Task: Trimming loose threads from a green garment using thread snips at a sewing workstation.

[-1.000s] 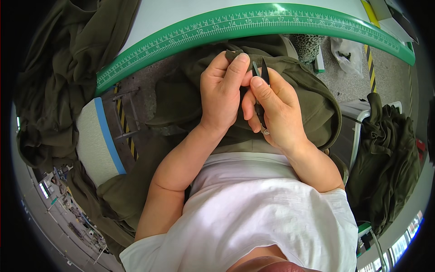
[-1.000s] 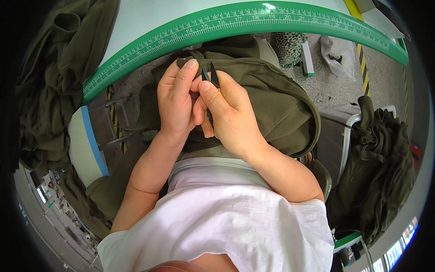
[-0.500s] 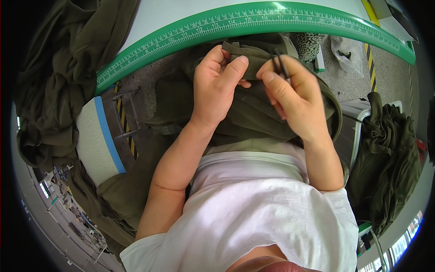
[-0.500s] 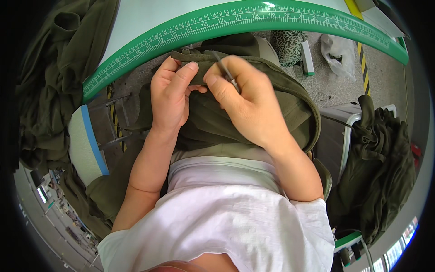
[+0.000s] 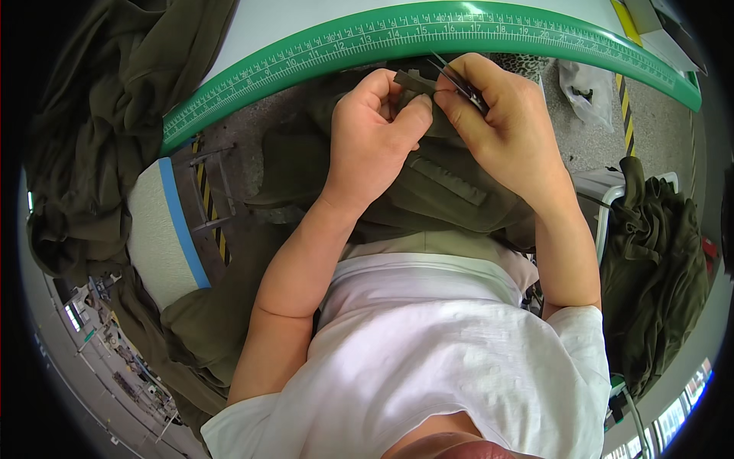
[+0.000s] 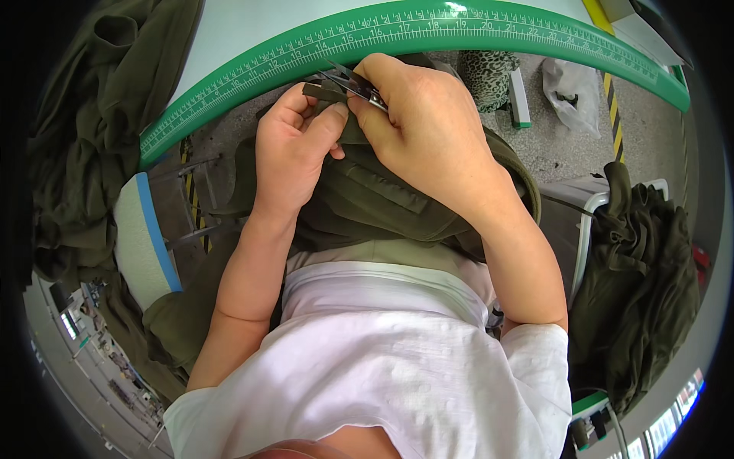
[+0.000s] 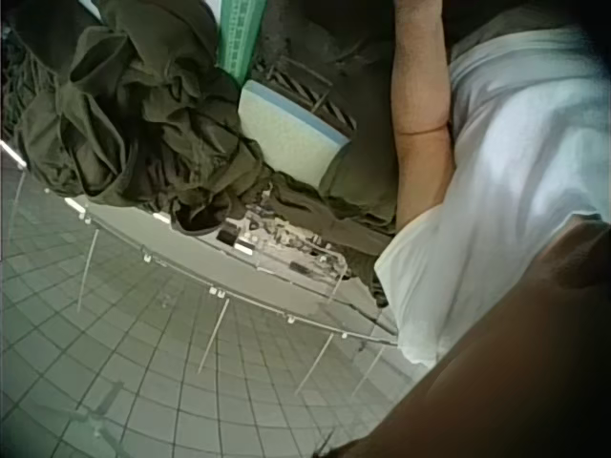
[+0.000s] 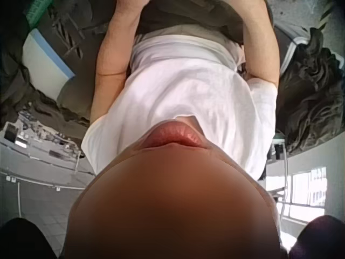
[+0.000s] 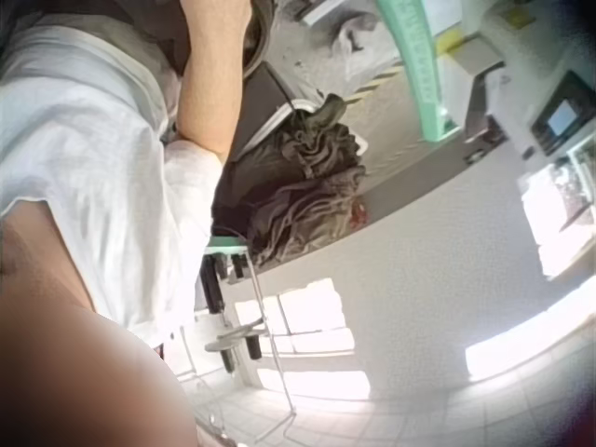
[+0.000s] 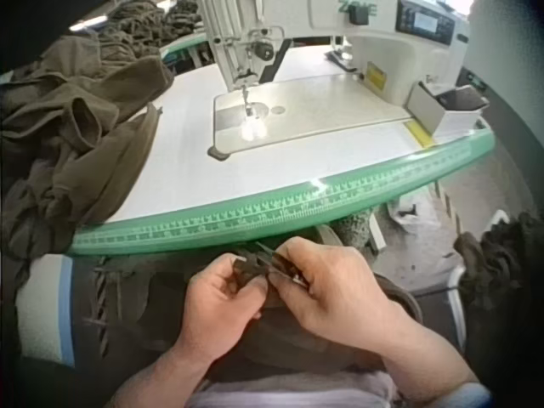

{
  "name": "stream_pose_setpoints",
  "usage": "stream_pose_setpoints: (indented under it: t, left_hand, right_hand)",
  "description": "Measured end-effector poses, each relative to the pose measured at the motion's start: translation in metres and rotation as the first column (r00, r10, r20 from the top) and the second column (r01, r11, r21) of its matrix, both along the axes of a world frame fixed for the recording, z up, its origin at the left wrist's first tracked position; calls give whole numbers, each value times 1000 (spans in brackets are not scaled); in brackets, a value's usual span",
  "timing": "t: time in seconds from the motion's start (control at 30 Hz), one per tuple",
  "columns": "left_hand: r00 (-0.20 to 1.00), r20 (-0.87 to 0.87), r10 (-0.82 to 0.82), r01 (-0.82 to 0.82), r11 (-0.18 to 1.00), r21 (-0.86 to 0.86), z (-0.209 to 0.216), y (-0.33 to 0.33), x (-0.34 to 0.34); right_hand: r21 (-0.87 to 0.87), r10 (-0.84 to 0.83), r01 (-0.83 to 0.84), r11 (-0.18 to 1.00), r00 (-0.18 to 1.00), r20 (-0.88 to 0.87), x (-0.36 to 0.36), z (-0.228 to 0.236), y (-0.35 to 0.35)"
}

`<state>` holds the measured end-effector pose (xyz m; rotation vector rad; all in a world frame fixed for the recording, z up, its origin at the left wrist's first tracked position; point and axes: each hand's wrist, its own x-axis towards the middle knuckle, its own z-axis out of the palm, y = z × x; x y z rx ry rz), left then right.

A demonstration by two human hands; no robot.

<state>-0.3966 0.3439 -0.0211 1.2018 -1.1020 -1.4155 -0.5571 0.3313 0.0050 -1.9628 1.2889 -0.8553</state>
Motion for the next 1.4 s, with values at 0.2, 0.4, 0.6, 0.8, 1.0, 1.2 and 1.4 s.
stream_pose_setpoints:
  t: [0.2, 0.4, 0.6, 0.8, 1.0, 1.2, 1.4]
  left_hand:
    - [948, 316, 44, 15, 983, -182, -4, -4, 1]
    - [995, 78, -68, 70, 998, -13, 6, -9, 4]
    - [993, -41, -108, 111, 991, 72, 9, -11, 8]
    - [981, 175, -86, 89, 996, -9, 3, -12, 6]
    - [942, 329, -72, 128, 980, -154, 4, -15, 3]
    - [993, -9, -116, 114, 986, -120, 2, -17, 8]
    - [979, -17, -202, 199, 974, -112, 7, -21, 12]
  right_hand:
    - [149, 54, -74, 986, 989, 134, -3, -8, -7]
    - [506, -109, -193, 841, 854, 508, -11, -5, -14]
    - [502, -89, -182, 846, 879, 469, -12, -2, -17]
    - [362, 72, -200, 910, 938, 338, -11, -6, -15]
    - [401, 6, -156, 903, 936, 352, -13, -3, -14]
    - [243, 58, -145, 959, 942, 332, -15, -1, -12]
    - [209, -28, -48, 977, 938, 345, -22, -3, -15]
